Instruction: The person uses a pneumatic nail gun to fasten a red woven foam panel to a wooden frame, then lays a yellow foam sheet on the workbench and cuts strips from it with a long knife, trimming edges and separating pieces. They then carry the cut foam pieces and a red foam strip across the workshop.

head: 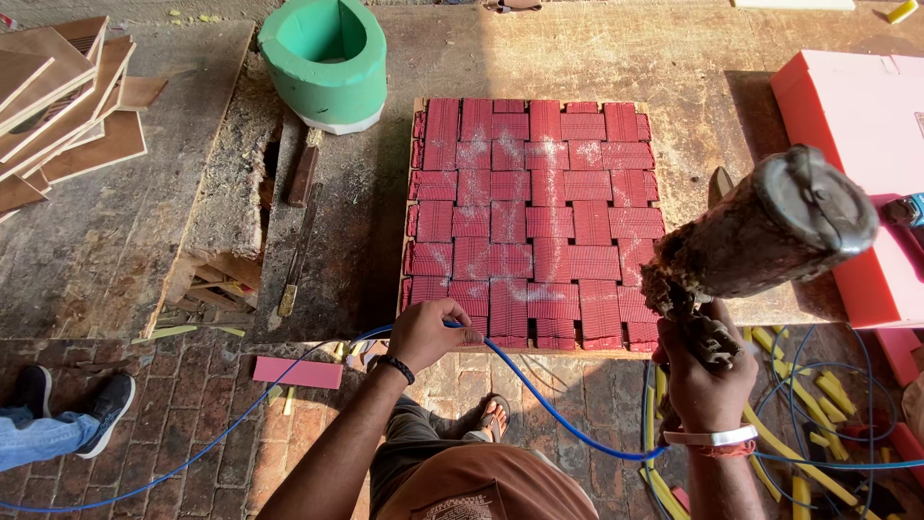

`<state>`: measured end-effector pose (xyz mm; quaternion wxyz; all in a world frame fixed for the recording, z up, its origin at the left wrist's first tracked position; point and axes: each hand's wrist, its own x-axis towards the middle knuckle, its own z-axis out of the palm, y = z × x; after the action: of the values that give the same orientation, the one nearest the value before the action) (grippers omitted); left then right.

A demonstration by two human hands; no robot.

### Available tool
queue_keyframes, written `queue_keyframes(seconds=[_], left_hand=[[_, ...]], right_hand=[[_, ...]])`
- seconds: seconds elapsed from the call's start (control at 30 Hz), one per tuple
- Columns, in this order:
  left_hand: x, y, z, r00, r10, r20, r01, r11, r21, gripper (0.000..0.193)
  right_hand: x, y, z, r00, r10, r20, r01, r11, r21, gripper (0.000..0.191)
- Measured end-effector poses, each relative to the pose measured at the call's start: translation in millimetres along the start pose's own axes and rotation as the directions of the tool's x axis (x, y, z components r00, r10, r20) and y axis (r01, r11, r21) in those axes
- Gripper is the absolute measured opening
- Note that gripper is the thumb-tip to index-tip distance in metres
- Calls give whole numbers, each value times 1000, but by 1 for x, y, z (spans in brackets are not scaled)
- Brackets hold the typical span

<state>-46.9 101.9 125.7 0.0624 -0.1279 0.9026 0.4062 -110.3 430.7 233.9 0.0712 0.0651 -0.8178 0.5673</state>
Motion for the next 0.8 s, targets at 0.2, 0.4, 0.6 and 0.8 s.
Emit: queue_keyframes(seconds=[0.2, 0.4, 0.6, 0.8], left_hand=[[-19, 12, 19, 991, 33, 131, -23, 997, -72, 42], [-6, 19, 9, 995, -23, 92, 24, 1000, -11, 41], [3, 24, -1, 1000, 7, 10, -6, 999, -48, 40], [-8, 29, 23, 987, 60, 147, -50, 996, -77, 41]], right_hand=[[-26, 21, -14, 921, 366, 136, -367, 930, -17, 53], [-14, 15, -15, 981, 185, -64, -184, 983, 28, 33], [5, -7, -27, 992, 9, -123, 6, 993, 121, 19], [-26, 3, -34, 942, 335, -35, -337, 939, -74, 37]])
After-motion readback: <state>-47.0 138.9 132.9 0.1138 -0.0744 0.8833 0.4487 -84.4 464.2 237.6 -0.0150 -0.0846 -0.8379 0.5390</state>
